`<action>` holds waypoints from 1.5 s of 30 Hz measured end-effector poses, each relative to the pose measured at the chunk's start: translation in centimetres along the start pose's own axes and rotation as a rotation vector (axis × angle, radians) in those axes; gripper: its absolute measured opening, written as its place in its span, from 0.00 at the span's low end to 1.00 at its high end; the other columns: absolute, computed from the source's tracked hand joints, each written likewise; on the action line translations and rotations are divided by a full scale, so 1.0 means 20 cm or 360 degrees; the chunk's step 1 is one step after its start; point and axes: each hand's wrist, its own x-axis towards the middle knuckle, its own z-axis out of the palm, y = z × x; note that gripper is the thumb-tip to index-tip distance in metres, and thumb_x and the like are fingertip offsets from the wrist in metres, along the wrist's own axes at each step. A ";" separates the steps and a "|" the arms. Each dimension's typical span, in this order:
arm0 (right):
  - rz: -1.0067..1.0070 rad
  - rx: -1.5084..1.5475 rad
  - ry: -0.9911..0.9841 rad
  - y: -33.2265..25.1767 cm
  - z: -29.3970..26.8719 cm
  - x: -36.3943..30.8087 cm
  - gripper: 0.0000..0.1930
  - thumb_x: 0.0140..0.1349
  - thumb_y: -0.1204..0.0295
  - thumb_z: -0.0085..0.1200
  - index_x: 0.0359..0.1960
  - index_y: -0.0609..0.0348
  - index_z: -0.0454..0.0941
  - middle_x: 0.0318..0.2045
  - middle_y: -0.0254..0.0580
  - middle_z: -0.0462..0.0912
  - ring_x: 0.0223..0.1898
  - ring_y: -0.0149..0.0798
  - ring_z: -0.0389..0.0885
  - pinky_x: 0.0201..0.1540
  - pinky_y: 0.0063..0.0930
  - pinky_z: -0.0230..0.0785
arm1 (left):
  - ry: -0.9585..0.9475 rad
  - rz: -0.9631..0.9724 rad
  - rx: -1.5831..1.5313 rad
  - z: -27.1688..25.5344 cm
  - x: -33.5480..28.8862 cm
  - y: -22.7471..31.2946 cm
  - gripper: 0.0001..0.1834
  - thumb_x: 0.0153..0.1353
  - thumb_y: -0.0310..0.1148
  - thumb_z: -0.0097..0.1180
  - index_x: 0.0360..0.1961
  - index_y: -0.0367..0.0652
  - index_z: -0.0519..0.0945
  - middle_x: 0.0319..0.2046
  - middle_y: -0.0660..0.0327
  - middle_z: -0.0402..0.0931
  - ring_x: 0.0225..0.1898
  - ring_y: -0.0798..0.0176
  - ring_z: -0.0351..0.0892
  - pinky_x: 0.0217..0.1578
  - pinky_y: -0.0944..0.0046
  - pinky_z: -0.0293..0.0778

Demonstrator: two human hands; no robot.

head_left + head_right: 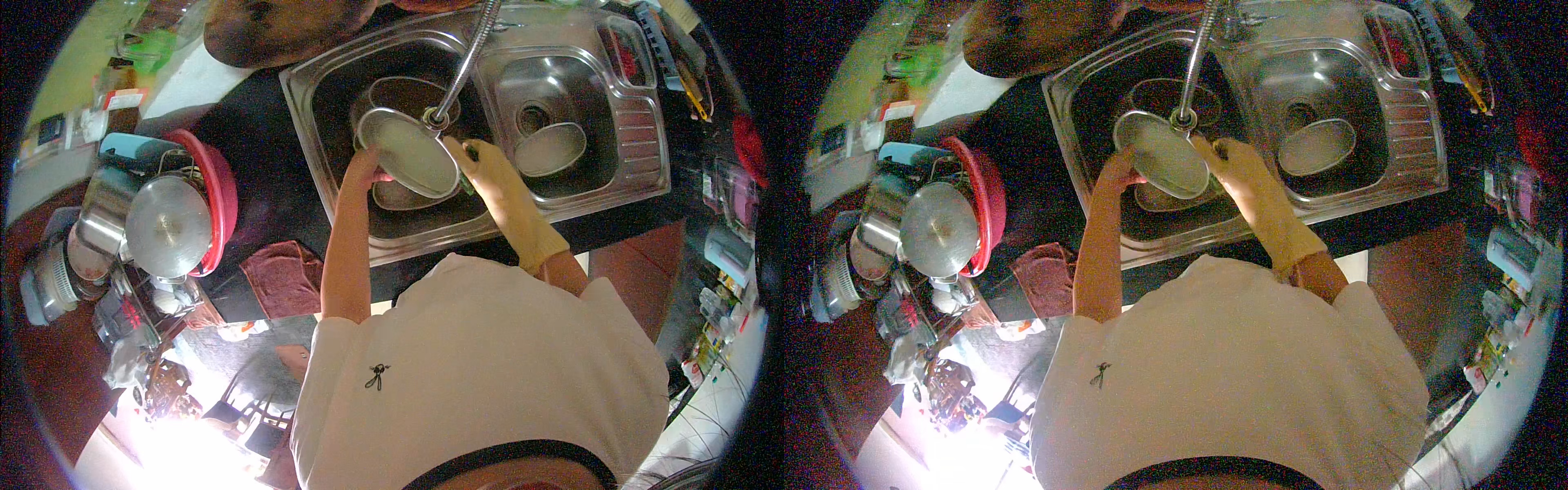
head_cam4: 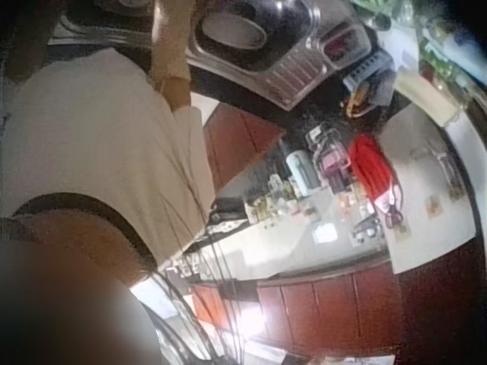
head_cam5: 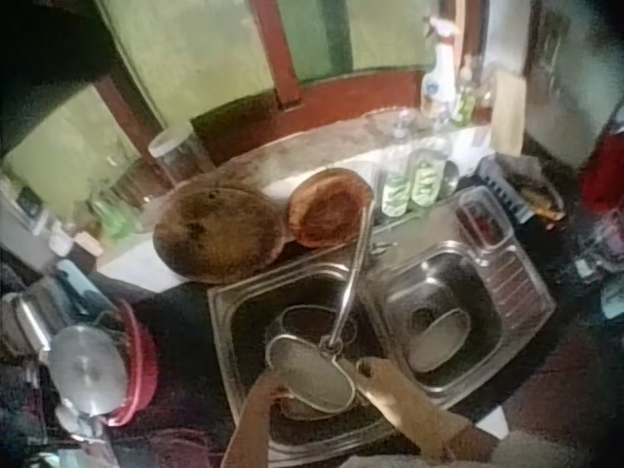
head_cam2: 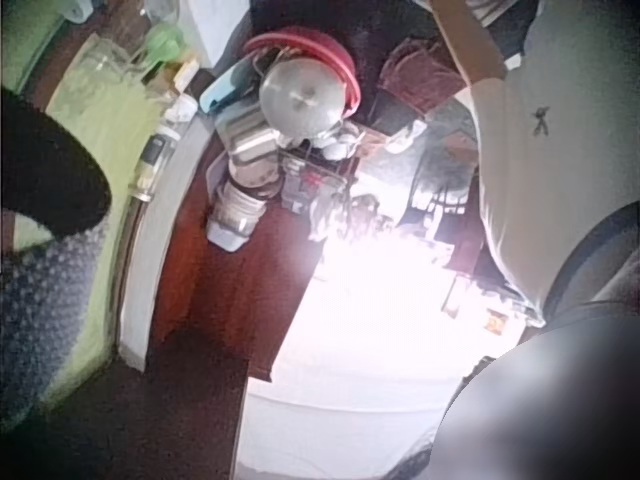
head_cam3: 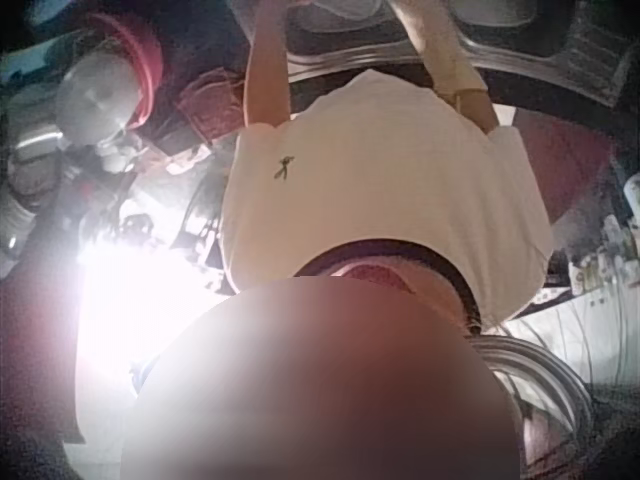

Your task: The person washes dishes by hand in a sink. They scrub a bowl, a plate, and a plastic container using a sponge and rinse them under running water.

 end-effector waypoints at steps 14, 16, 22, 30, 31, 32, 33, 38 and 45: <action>-0.0306 -0.0796 0.0029 0.03 -0.06 -0.14 0.19 0.50 0.58 0.55 0.37 0.60 0.81 0.33 0.55 0.82 0.37 0.55 0.81 0.44 0.45 0.72 | 0.0145 0.0821 0.0848 0.20 0.58 -0.20 0.18 0.55 0.43 0.59 0.45 0.49 0.79 0.35 0.53 0.81 0.36 0.52 0.82 0.37 0.58 0.79; -0.0155 -0.0856 -0.0056 0.08 -0.10 -0.13 0.19 0.50 0.59 0.55 0.38 0.60 0.81 0.34 0.56 0.82 0.38 0.55 0.81 0.45 0.46 0.71 | 0.0171 0.1093 0.1124 0.40 0.54 -0.13 0.20 0.50 0.42 0.64 0.42 0.45 0.79 0.35 0.56 0.81 0.37 0.57 0.81 0.38 0.61 0.77; -0.0144 -0.0827 0.0059 0.06 -0.19 -0.19 0.19 0.49 0.59 0.56 0.38 0.60 0.81 0.34 0.56 0.82 0.37 0.55 0.81 0.44 0.46 0.71 | -0.0094 0.1112 0.1213 0.45 0.46 0.00 0.18 0.53 0.47 0.59 0.37 0.46 0.81 0.35 0.53 0.81 0.40 0.49 0.80 0.42 0.55 0.75; -0.0280 -0.0860 0.0295 0.14 -0.16 -0.11 0.17 0.50 0.58 0.57 0.35 0.58 0.81 0.32 0.53 0.82 0.36 0.54 0.81 0.40 0.46 0.73 | -0.0266 0.1106 0.1273 0.45 0.47 -0.03 0.28 0.54 0.38 0.59 0.56 0.48 0.66 0.44 0.49 0.77 0.45 0.45 0.78 0.48 0.50 0.72; -0.0318 -0.0890 0.0292 0.10 -0.12 -0.10 0.16 0.50 0.58 0.57 0.34 0.57 0.81 0.31 0.52 0.82 0.35 0.53 0.81 0.39 0.45 0.73 | -0.0099 0.1149 0.1035 0.37 0.50 -0.11 0.30 0.53 0.36 0.58 0.58 0.47 0.63 0.46 0.48 0.76 0.46 0.46 0.77 0.48 0.50 0.72; -0.0340 -0.0892 0.0280 0.09 -0.10 -0.10 0.16 0.50 0.58 0.57 0.34 0.57 0.81 0.31 0.52 0.82 0.35 0.53 0.81 0.39 0.45 0.73 | 0.0026 0.1198 0.0789 0.33 0.52 -0.15 0.33 0.53 0.34 0.58 0.60 0.47 0.60 0.48 0.46 0.75 0.48 0.47 0.77 0.49 0.51 0.72; -0.0375 -0.0938 0.0296 0.12 -0.10 -0.09 0.16 0.51 0.58 0.57 0.34 0.56 0.82 0.31 0.50 0.82 0.34 0.52 0.81 0.38 0.45 0.73 | -0.0001 0.1197 0.0787 0.37 0.51 -0.15 0.33 0.53 0.34 0.58 0.60 0.47 0.60 0.48 0.46 0.75 0.48 0.47 0.77 0.49 0.51 0.72; -0.0514 -0.0962 0.0281 0.10 -0.05 -0.11 0.14 0.50 0.59 0.58 0.33 0.54 0.81 0.30 0.47 0.82 0.33 0.51 0.81 0.37 0.45 0.73 | 0.0258 0.1249 0.1533 0.25 0.52 -0.18 0.35 0.53 0.37 0.60 0.61 0.48 0.59 0.43 0.45 0.77 0.47 0.46 0.77 0.47 0.55 0.74; -0.0484 -0.0998 0.0524 0.20 -0.11 -0.07 0.08 0.49 0.64 0.57 0.29 0.51 0.79 0.29 0.44 0.82 0.33 0.50 0.81 0.35 0.43 0.72 | 0.0509 0.0934 0.1119 0.56 0.17 0.08 0.31 0.55 0.30 0.57 0.59 0.50 0.60 0.33 0.48 0.79 0.37 0.48 0.81 0.37 0.55 0.77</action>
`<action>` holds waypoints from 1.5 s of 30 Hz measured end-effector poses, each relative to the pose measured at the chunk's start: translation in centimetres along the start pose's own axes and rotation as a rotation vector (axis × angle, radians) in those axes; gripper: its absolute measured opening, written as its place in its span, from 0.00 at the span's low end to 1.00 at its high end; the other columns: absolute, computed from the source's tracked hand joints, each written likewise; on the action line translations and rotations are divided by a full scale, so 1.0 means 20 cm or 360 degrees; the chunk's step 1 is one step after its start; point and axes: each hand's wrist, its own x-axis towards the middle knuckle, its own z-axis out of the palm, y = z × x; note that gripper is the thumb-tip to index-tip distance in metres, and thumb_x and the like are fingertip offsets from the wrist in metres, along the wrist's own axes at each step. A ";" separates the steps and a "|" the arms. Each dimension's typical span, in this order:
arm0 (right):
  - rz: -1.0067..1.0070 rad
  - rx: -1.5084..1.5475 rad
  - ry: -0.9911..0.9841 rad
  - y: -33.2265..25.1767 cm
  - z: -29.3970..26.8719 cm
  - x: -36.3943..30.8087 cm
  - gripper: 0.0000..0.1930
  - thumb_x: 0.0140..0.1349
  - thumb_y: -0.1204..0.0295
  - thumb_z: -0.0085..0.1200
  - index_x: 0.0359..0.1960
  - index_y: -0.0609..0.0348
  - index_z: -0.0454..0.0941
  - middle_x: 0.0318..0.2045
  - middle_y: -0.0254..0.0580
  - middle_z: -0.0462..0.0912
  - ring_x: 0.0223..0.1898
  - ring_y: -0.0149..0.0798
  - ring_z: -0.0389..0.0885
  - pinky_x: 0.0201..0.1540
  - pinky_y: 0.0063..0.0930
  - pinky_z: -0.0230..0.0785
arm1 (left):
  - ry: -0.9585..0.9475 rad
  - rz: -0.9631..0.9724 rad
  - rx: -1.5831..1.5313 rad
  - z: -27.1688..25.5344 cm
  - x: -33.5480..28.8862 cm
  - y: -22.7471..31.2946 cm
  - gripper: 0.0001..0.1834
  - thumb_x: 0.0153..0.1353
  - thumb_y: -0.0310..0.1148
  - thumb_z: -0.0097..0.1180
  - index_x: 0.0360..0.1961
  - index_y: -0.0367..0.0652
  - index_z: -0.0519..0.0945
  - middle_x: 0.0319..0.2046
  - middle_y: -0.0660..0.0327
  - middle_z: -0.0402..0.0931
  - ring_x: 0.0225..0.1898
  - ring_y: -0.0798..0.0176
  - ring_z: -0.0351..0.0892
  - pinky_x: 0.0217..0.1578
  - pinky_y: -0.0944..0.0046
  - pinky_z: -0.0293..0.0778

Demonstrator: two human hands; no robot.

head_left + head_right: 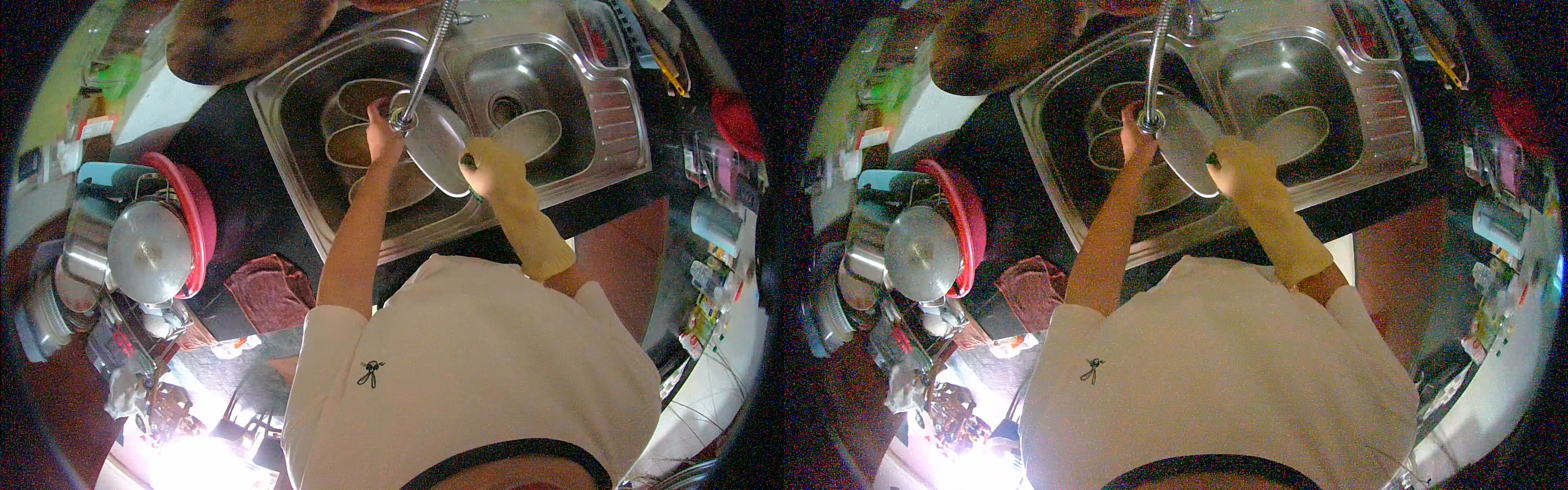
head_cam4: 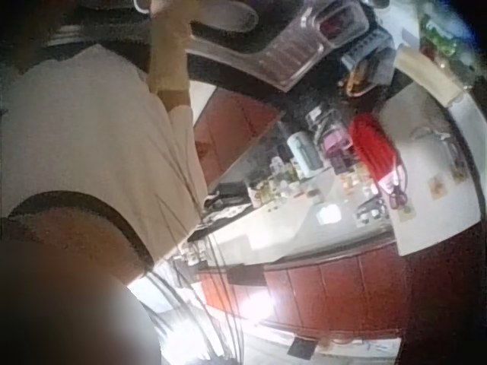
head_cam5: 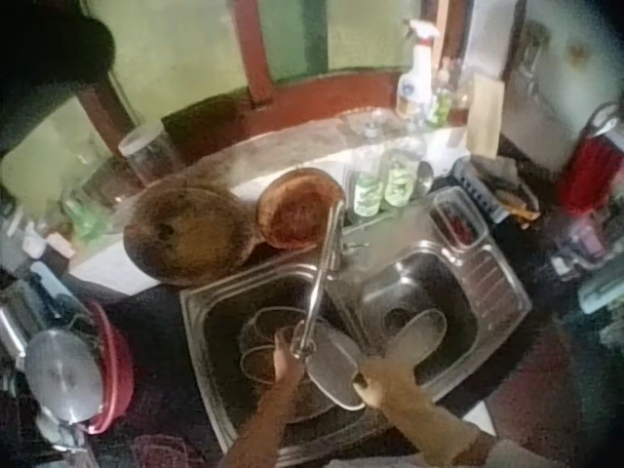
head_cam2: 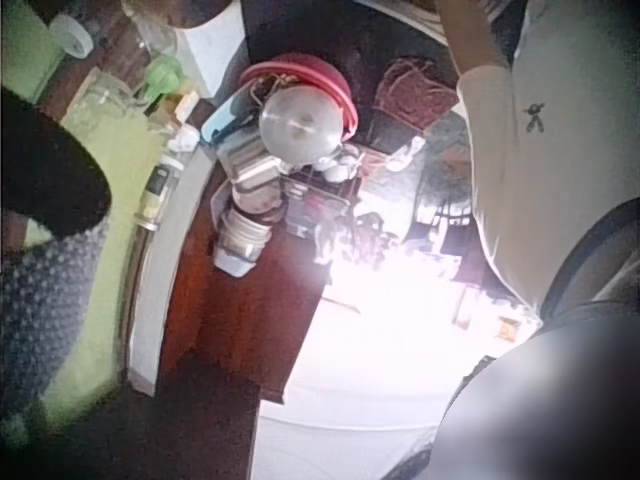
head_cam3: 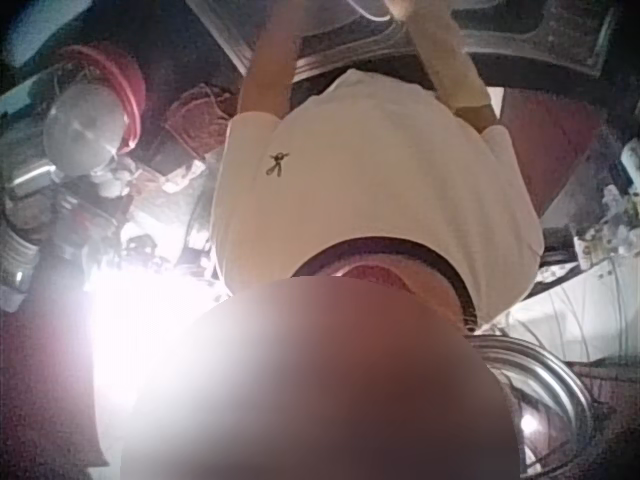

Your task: The person washes dishes by hand in a sink. They scrub a bowl, a plate, and a plastic container using a sponge and rinse them under running water.

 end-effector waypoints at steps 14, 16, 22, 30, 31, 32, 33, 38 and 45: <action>0.0350 0.0947 -0.0208 -0.08 0.34 0.14 0.16 0.56 0.55 0.56 0.40 0.50 0.80 0.40 0.44 0.83 0.40 0.52 0.81 0.45 0.38 0.71 | -0.0671 -0.0578 -0.2622 -0.21 -0.37 -0.16 0.34 0.63 0.56 0.45 0.63 0.48 0.61 0.61 0.59 0.63 0.60 0.55 0.65 0.56 0.48 0.66; 0.0244 0.1589 -0.0236 -0.02 0.58 0.15 0.15 0.55 0.58 0.60 0.36 0.56 0.80 0.28 0.36 0.80 0.26 0.33 0.73 0.29 0.29 0.65 | -0.0567 -0.0524 -0.2498 -0.24 -0.37 -0.13 0.39 0.61 0.65 0.36 0.64 0.50 0.60 0.61 0.59 0.64 0.60 0.55 0.65 0.59 0.47 0.61; 0.0310 0.1799 -0.0534 -0.13 0.59 0.18 0.15 0.58 0.66 0.59 0.44 0.61 0.76 0.30 0.37 0.80 0.30 0.27 0.74 0.31 0.24 0.68 | -0.0393 -0.0651 -0.2543 -0.34 -0.34 -0.16 0.36 0.61 0.61 0.44 0.62 0.47 0.63 0.55 0.57 0.70 0.56 0.53 0.70 0.57 0.47 0.65; 0.1252 0.2139 -0.0608 -0.34 0.53 0.20 0.22 0.58 0.58 0.55 0.51 0.55 0.74 0.42 0.44 0.80 0.43 0.40 0.76 0.47 0.39 0.68 | -0.0367 -0.0930 -0.1935 -0.25 -0.27 -0.22 0.37 0.55 0.61 0.54 0.59 0.47 0.69 0.52 0.59 0.73 0.53 0.56 0.72 0.54 0.52 0.66; 0.0784 0.2041 -0.0613 -0.36 0.52 0.16 0.24 0.56 0.56 0.55 0.52 0.55 0.73 0.43 0.45 0.79 0.45 0.39 0.75 0.49 0.37 0.67 | -0.0415 -0.1091 -0.2080 -0.22 -0.25 -0.26 0.36 0.56 0.59 0.54 0.58 0.45 0.69 0.49 0.58 0.75 0.48 0.56 0.75 0.50 0.53 0.70; 0.0547 0.1982 -0.0626 -0.37 0.51 0.13 0.25 0.55 0.55 0.56 0.52 0.55 0.73 0.44 0.45 0.79 0.46 0.39 0.75 0.51 0.37 0.66 | -0.0403 -0.1088 -0.2078 -0.22 -0.25 -0.31 0.36 0.56 0.59 0.54 0.58 0.45 0.69 0.49 0.58 0.75 0.48 0.56 0.75 0.50 0.53 0.70; 0.0357 0.1921 -0.0590 -0.34 0.49 0.10 0.27 0.54 0.55 0.56 0.53 0.55 0.73 0.44 0.46 0.79 0.46 0.39 0.74 0.52 0.36 0.65 | -0.0398 -0.1045 -0.2059 -0.20 -0.23 -0.28 0.35 0.55 0.60 0.54 0.56 0.47 0.70 0.46 0.59 0.76 0.46 0.56 0.75 0.49 0.52 0.71; -0.1155 -0.0235 -0.0157 -0.25 0.39 0.17 0.18 0.59 0.64 0.52 0.51 0.53 0.74 0.48 0.41 0.79 0.49 0.38 0.75 0.55 0.32 0.63 | -0.0493 -0.1015 -0.2188 -0.20 -0.17 -0.20 0.35 0.55 0.63 0.51 0.56 0.50 0.70 0.49 0.56 0.75 0.50 0.52 0.75 0.51 0.49 0.71; 0.0109 0.1774 -0.0673 -0.37 0.54 0.12 0.14 0.61 0.73 0.46 0.48 0.55 0.76 0.46 0.52 0.79 0.51 0.50 0.74 0.53 0.37 0.66 | -0.0379 -0.0968 -0.2067 -0.19 -0.15 -0.27 0.33 0.57 0.57 0.55 0.57 0.47 0.69 0.48 0.58 0.75 0.46 0.56 0.77 0.48 0.52 0.73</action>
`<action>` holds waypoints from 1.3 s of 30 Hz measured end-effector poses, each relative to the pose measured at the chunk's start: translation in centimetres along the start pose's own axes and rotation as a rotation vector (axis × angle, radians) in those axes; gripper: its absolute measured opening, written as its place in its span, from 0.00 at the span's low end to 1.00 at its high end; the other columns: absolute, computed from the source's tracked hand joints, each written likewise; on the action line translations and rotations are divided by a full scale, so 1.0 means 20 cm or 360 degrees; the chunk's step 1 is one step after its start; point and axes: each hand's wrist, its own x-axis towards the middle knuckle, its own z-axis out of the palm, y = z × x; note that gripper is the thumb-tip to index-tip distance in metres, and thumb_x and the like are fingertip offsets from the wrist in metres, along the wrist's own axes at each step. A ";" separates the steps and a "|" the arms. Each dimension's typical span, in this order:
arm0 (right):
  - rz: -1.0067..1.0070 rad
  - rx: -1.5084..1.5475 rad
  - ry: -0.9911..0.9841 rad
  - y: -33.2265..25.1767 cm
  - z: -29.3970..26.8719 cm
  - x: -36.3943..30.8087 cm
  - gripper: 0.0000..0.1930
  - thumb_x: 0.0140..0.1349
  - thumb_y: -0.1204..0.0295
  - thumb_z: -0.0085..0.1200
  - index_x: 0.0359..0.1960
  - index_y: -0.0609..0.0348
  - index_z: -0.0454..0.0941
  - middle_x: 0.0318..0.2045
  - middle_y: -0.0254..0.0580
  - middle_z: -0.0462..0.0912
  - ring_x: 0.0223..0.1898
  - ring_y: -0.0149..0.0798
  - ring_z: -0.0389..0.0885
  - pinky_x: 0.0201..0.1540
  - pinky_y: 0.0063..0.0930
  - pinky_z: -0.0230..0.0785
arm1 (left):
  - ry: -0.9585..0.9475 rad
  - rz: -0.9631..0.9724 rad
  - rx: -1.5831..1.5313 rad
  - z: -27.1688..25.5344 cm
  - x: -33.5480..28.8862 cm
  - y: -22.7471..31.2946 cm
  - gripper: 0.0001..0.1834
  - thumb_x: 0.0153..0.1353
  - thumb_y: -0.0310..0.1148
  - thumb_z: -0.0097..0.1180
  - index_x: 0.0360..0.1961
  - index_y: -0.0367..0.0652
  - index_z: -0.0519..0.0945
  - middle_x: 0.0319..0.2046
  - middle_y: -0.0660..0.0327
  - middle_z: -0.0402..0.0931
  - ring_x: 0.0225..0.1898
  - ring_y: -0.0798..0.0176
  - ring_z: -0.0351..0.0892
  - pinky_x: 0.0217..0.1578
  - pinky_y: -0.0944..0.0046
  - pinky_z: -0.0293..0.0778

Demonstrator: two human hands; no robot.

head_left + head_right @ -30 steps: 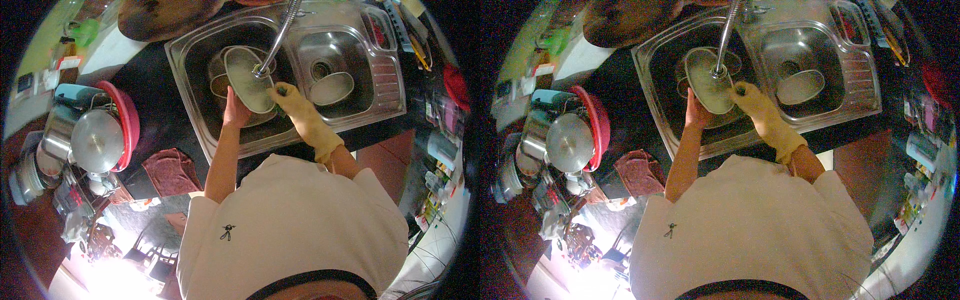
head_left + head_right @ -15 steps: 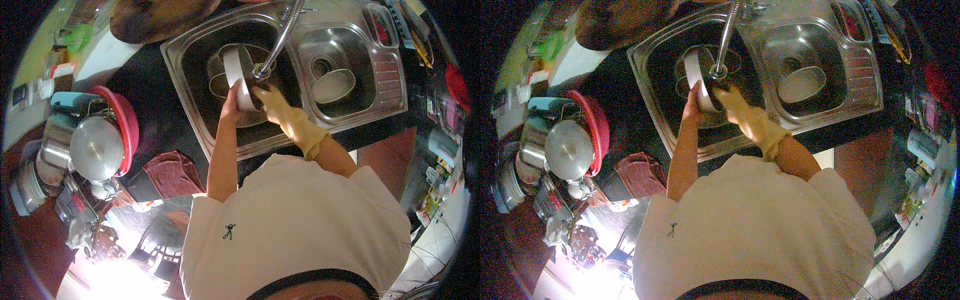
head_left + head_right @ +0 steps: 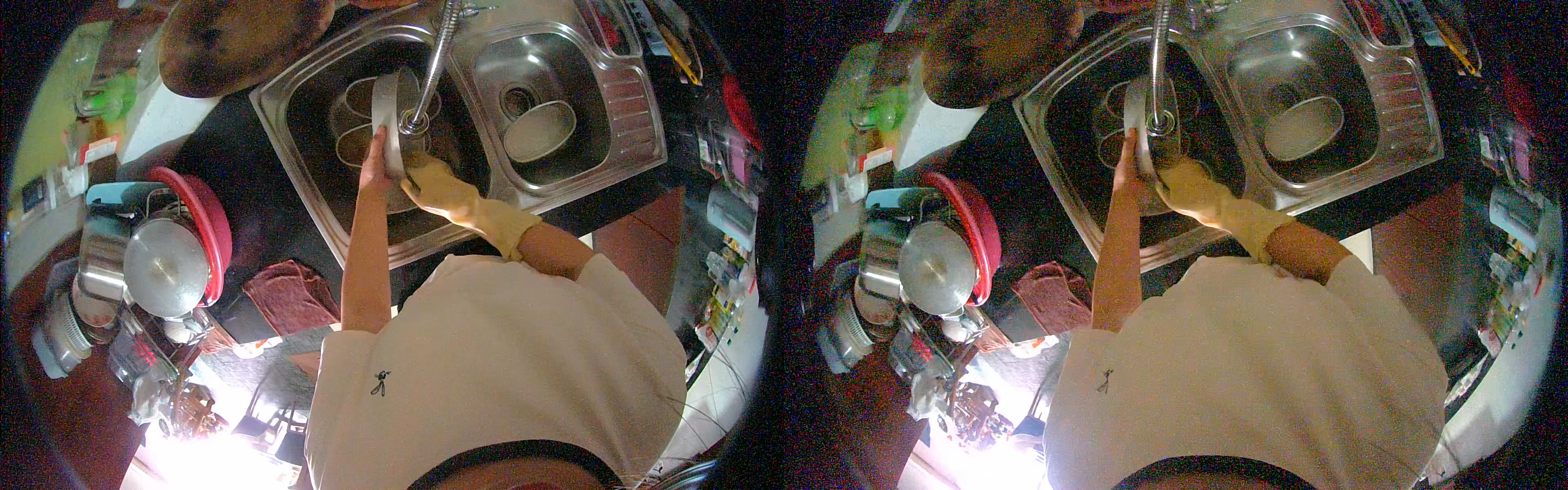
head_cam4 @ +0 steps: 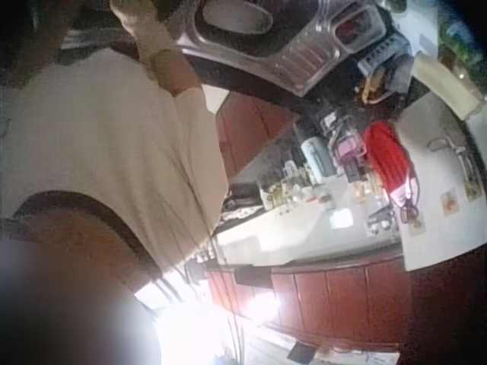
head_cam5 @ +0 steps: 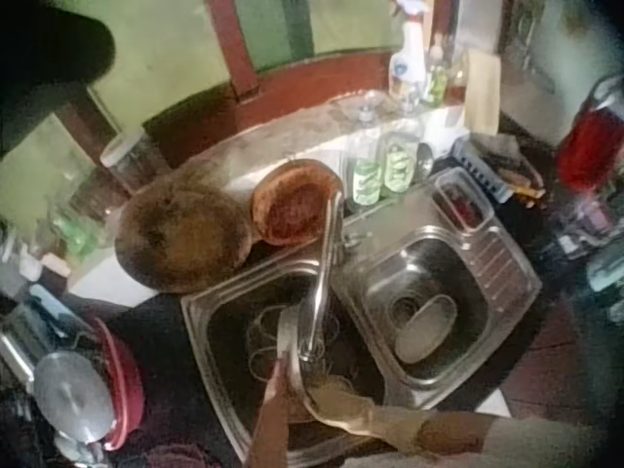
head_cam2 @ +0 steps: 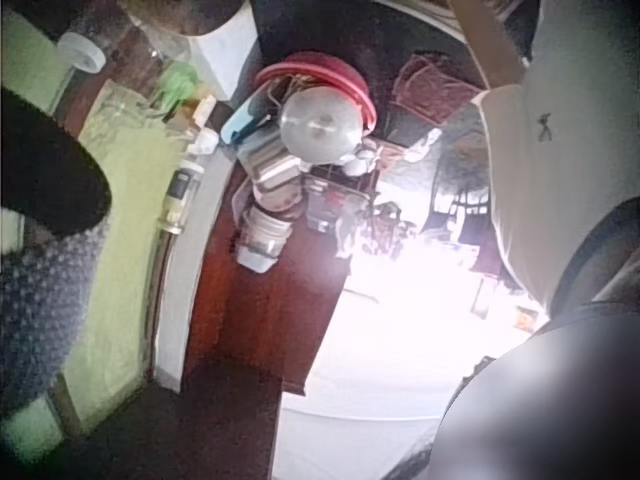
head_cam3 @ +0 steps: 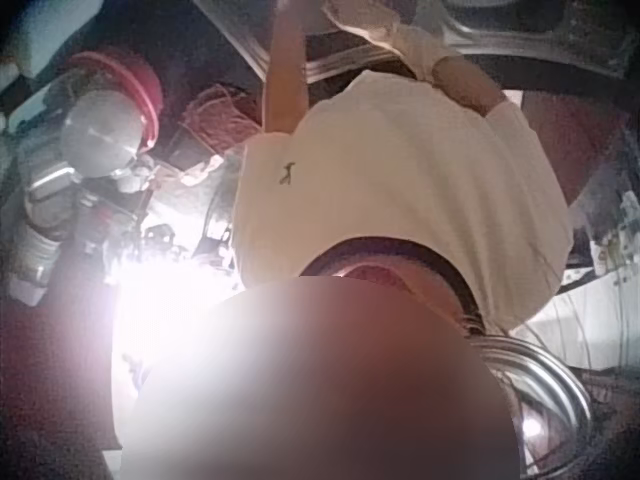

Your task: The person washes dishes by hand in a sink. They scrub a bowl, a plate, and a plastic container using a sponge and rinse them under running water.

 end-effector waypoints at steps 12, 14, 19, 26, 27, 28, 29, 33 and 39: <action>-0.0540 -0.0697 0.0224 0.03 -0.05 0.04 0.14 0.62 0.70 0.46 0.49 0.58 0.74 0.45 0.48 0.79 0.48 0.44 0.77 0.51 0.33 0.68 | 0.0076 0.0067 0.0276 0.15 -0.02 0.07 0.32 0.58 0.55 0.55 0.56 0.44 0.70 0.45 0.59 0.76 0.43 0.60 0.77 0.42 0.56 0.75; -0.0097 -0.0739 -0.0049 0.07 -0.01 0.00 0.18 0.60 0.63 0.49 0.49 0.58 0.75 0.46 0.53 0.78 0.48 0.46 0.78 0.50 0.33 0.68 | 0.0055 0.0132 0.0221 0.07 -0.01 0.04 0.31 0.58 0.55 0.55 0.55 0.44 0.70 0.44 0.59 0.76 0.42 0.60 0.77 0.41 0.56 0.75; 0.0369 -0.0385 0.0406 -0.16 0.02 -0.01 0.19 0.61 0.63 0.49 0.49 0.63 0.73 0.46 0.52 0.78 0.48 0.43 0.78 0.48 0.33 0.69 | -0.0003 0.0252 -0.0129 0.06 -0.02 -0.04 0.29 0.58 0.55 0.56 0.52 0.46 0.72 0.39 0.60 0.77 0.35 0.60 0.78 0.36 0.58 0.76; -0.1465 -0.1732 0.0514 0.16 -0.11 0.11 0.11 0.48 0.74 0.54 0.36 0.57 0.77 0.40 0.46 0.79 0.47 0.45 0.76 0.51 0.34 0.69 | -0.0076 -0.0507 0.0213 -0.06 -0.12 0.19 0.28 0.60 0.54 0.53 0.52 0.43 0.74 0.46 0.55 0.78 0.44 0.55 0.79 0.48 0.51 0.75; -0.1486 -0.1727 0.0505 0.06 -0.11 0.11 0.11 0.48 0.74 0.54 0.36 0.57 0.77 0.40 0.46 0.79 0.47 0.45 0.76 0.51 0.34 0.69 | -0.0130 -0.0466 0.0234 -0.12 -0.13 0.23 0.28 0.61 0.54 0.51 0.53 0.43 0.73 0.47 0.55 0.77 0.46 0.55 0.79 0.51 0.51 0.73; -0.1398 -0.1663 0.0300 -0.01 -0.13 0.11 0.10 0.47 0.72 0.55 0.33 0.56 0.78 0.37 0.45 0.80 0.44 0.46 0.77 0.48 0.36 0.70 | -0.0175 -0.0424 0.0307 -0.12 -0.16 0.27 0.32 0.62 0.57 0.46 0.56 0.42 0.71 0.52 0.54 0.74 0.52 0.54 0.75 0.54 0.50 0.71; -0.1307 -0.1594 0.0099 -0.04 -0.14 0.11 0.08 0.46 0.71 0.56 0.31 0.55 0.78 0.34 0.43 0.80 0.41 0.46 0.78 0.45 0.37 0.70 | -0.0184 -0.0430 0.0309 -0.13 -0.17 0.30 0.32 0.62 0.57 0.46 0.56 0.42 0.71 0.52 0.54 0.74 0.52 0.54 0.75 0.54 0.50 0.71; -0.1231 -0.1481 0.0047 -0.20 -0.07 0.06 0.07 0.53 0.67 0.55 0.31 0.56 0.77 0.28 0.44 0.79 0.34 0.51 0.78 0.40 0.41 0.70 | -0.0420 -0.0200 0.0035 -0.24 -0.26 0.32 0.42 0.60 0.67 0.37 0.65 0.46 0.59 0.61 0.55 0.64 0.61 0.52 0.64 0.60 0.45 0.60; 0.0146 -0.0017 -0.0043 -0.08 0.00 0.16 0.15 0.59 0.68 0.51 0.48 0.54 0.77 0.41 0.48 0.81 0.47 0.46 0.78 0.50 0.35 0.68 | 0.0008 0.0020 0.0689 -0.16 -0.23 -0.05 0.43 0.58 0.62 0.49 0.67 0.47 0.56 0.63 0.59 0.59 0.64 0.56 0.56 0.63 0.53 0.51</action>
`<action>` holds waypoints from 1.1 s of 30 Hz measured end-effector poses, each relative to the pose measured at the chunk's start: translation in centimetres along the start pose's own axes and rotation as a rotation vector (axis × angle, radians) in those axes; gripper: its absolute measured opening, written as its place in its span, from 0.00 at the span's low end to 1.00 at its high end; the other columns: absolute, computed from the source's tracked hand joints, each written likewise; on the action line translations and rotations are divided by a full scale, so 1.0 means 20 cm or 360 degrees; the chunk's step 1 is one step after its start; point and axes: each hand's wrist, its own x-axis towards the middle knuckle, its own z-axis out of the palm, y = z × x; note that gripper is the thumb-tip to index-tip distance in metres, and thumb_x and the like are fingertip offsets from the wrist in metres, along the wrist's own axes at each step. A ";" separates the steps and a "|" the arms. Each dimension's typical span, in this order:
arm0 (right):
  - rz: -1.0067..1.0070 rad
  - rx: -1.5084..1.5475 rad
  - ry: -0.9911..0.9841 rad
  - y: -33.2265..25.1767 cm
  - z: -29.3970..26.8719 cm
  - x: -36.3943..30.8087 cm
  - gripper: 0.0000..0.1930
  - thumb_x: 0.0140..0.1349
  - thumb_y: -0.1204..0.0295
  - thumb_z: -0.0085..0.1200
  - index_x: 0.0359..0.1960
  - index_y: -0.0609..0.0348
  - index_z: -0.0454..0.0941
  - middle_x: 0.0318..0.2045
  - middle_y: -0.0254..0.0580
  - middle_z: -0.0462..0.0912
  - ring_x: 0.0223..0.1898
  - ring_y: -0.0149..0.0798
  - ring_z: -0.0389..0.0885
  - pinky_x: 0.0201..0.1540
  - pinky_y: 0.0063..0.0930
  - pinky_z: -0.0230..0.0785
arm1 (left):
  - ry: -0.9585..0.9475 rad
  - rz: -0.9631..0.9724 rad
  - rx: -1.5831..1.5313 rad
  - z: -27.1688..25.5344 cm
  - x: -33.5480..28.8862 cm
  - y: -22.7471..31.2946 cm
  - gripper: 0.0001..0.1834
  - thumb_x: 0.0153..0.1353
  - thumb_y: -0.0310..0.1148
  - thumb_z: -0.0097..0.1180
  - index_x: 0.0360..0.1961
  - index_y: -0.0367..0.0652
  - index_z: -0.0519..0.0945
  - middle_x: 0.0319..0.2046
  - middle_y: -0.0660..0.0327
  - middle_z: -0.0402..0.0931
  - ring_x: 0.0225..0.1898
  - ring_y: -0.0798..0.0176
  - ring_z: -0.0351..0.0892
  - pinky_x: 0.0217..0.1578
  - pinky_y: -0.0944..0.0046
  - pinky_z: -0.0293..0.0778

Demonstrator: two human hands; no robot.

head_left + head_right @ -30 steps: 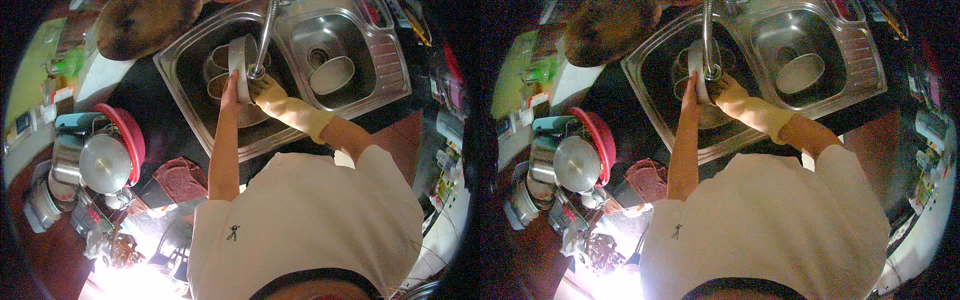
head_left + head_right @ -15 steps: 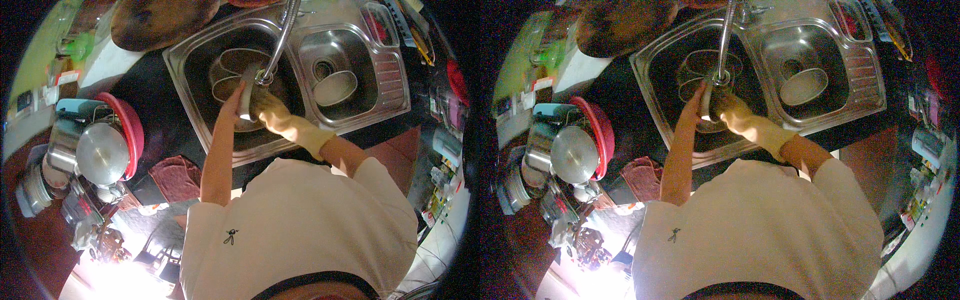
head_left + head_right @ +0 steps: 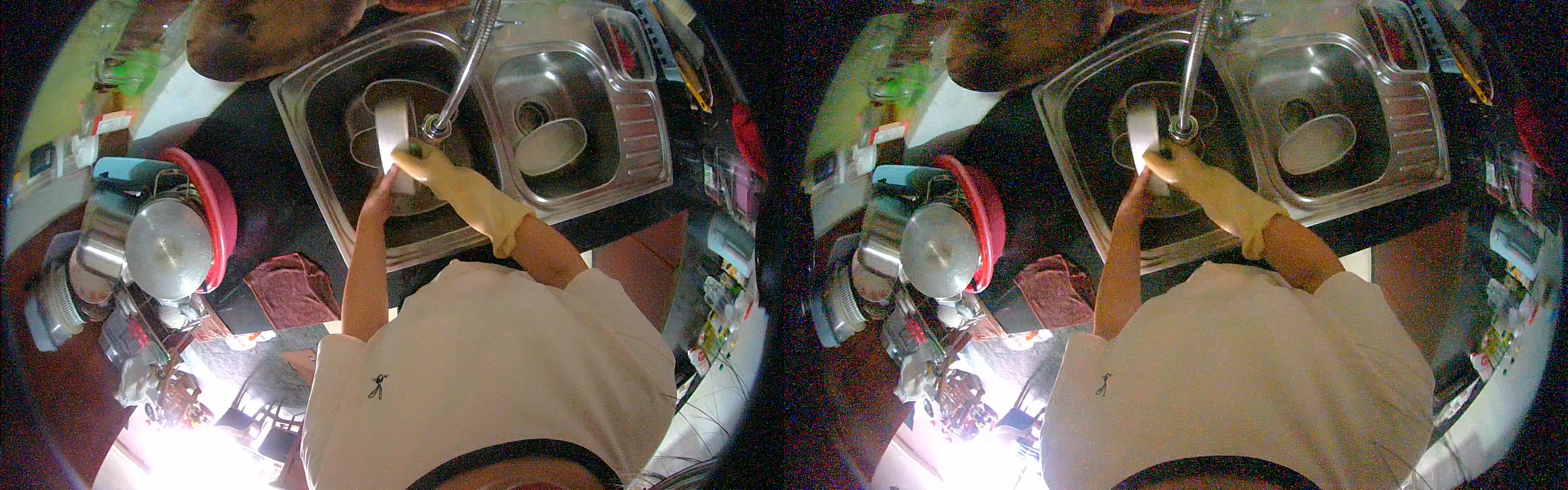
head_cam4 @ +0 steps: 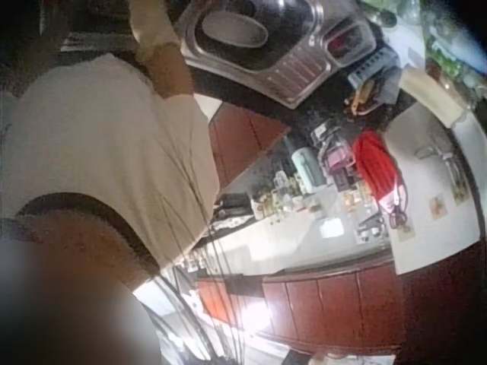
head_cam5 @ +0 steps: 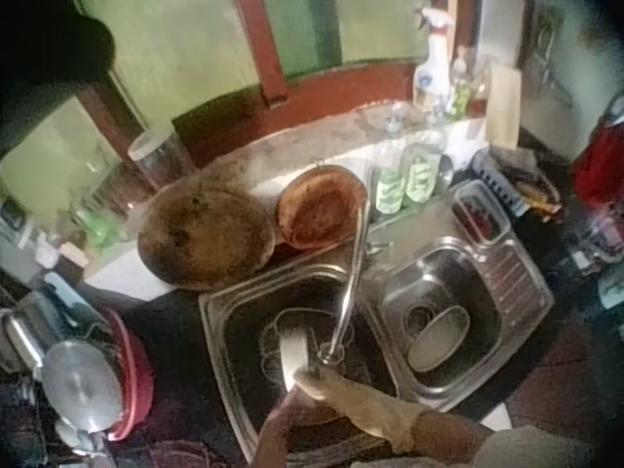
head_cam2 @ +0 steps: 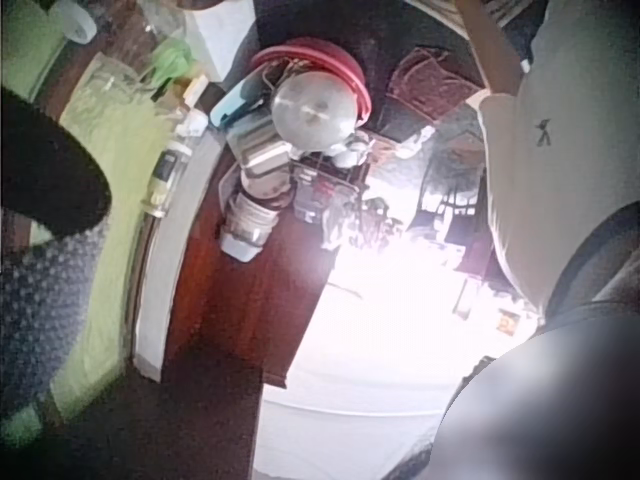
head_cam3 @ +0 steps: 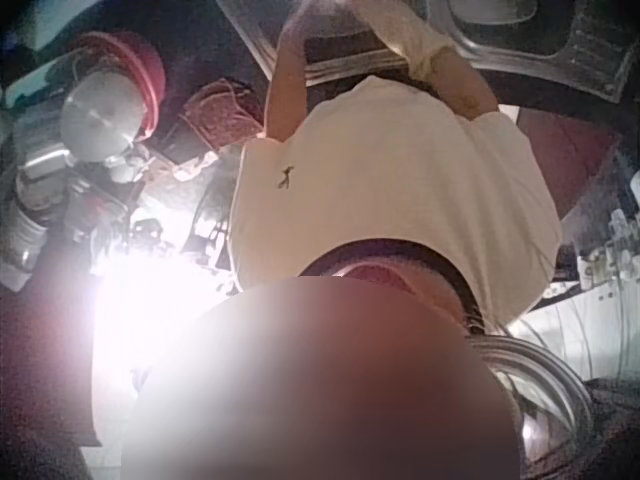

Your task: The person washes dishes by hand in a sink. They scrub a bowl, a plate, and a plastic container using a sponge and rinse them under running water.

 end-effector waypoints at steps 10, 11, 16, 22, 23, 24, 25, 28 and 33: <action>-0.0858 -0.1799 0.0310 0.21 -0.09 -0.14 0.17 0.62 0.69 0.45 0.54 0.51 0.71 0.55 0.39 0.74 0.58 0.39 0.69 0.63 0.33 0.58 | -0.0131 -0.0092 -0.0667 0.22 0.18 0.18 0.35 0.58 0.58 0.53 0.57 0.43 0.69 0.48 0.58 0.75 0.47 0.57 0.76 0.51 0.55 0.70; -0.0624 -0.1702 0.0145 0.21 -0.12 -0.08 0.15 0.64 0.71 0.40 0.51 0.48 0.73 0.55 0.34 0.74 0.57 0.40 0.69 0.65 0.33 0.54 | -0.0170 -0.0110 -0.0695 0.24 0.19 0.19 0.34 0.58 0.57 0.54 0.56 0.43 0.69 0.47 0.59 0.76 0.47 0.57 0.76 0.50 0.55 0.71; -0.0181 -0.1436 -0.0145 0.12 -0.05 -0.17 0.17 0.59 0.69 0.48 0.49 0.60 0.73 0.48 0.53 0.76 0.50 0.51 0.75 0.53 0.41 0.67 | -0.0011 -0.0135 -0.0665 0.22 0.22 0.16 0.30 0.58 0.54 0.55 0.56 0.46 0.70 0.48 0.59 0.76 0.47 0.58 0.76 0.49 0.53 0.72; -0.0471 -0.1111 -0.0070 0.16 -0.14 -0.09 0.19 0.57 0.65 0.54 0.49 0.57 0.73 0.44 0.54 0.78 0.46 0.49 0.77 0.50 0.42 0.68 | -0.0195 -0.0036 -0.0660 0.19 0.22 0.23 0.33 0.54 0.55 0.60 0.55 0.44 0.71 0.47 0.58 0.76 0.46 0.57 0.77 0.48 0.54 0.74; -0.0553 -0.0960 0.0146 0.28 -0.15 -0.01 0.16 0.58 0.66 0.51 0.47 0.57 0.74 0.44 0.54 0.78 0.47 0.50 0.77 0.52 0.41 0.68 | -0.0159 -0.0148 -0.0624 0.22 0.23 0.23 0.33 0.54 0.55 0.60 0.54 0.43 0.71 0.47 0.58 0.76 0.45 0.57 0.78 0.47 0.55 0.74; -0.0608 -0.0894 0.0238 0.25 -0.15 0.01 0.14 0.59 0.67 0.50 0.45 0.57 0.75 0.44 0.54 0.78 0.47 0.51 0.77 0.52 0.41 0.68 | -0.0154 -0.0144 -0.0629 0.22 0.24 0.22 0.33 0.54 0.55 0.60 0.54 0.43 0.71 0.47 0.58 0.76 0.45 0.57 0.78 0.47 0.55 0.74; -0.0654 -0.0817 0.0330 0.23 -0.13 0.00 0.13 0.59 0.67 0.48 0.44 0.57 0.76 0.44 0.54 0.78 0.47 0.51 0.76 0.53 0.40 0.68 | -0.0070 -0.0182 -0.0553 0.22 0.24 0.21 0.33 0.54 0.54 0.60 0.55 0.43 0.71 0.47 0.58 0.76 0.46 0.57 0.77 0.48 0.55 0.73; 0.0006 -0.1756 -0.0398 0.07 -0.08 -0.16 0.16 0.60 0.67 0.46 0.46 0.62 0.74 0.44 0.53 0.78 0.47 0.51 0.76 0.55 0.40 0.67 | -0.0060 -0.0122 -0.0629 0.20 0.25 0.18 0.33 0.55 0.53 0.60 0.55 0.43 0.71 0.49 0.59 0.75 0.49 0.57 0.75 0.51 0.55 0.71; -0.0135 -0.0789 -0.0287 0.04 -0.09 -0.19 0.18 0.57 0.67 0.53 0.47 0.62 0.72 0.38 0.52 0.79 0.42 0.47 0.78 0.45 0.36 0.71 | 0.0082 -0.0119 -0.0629 0.10 0.22 0.16 0.31 0.54 0.54 0.60 0.54 0.46 0.72 0.47 0.59 0.76 0.46 0.56 0.76 0.47 0.55 0.74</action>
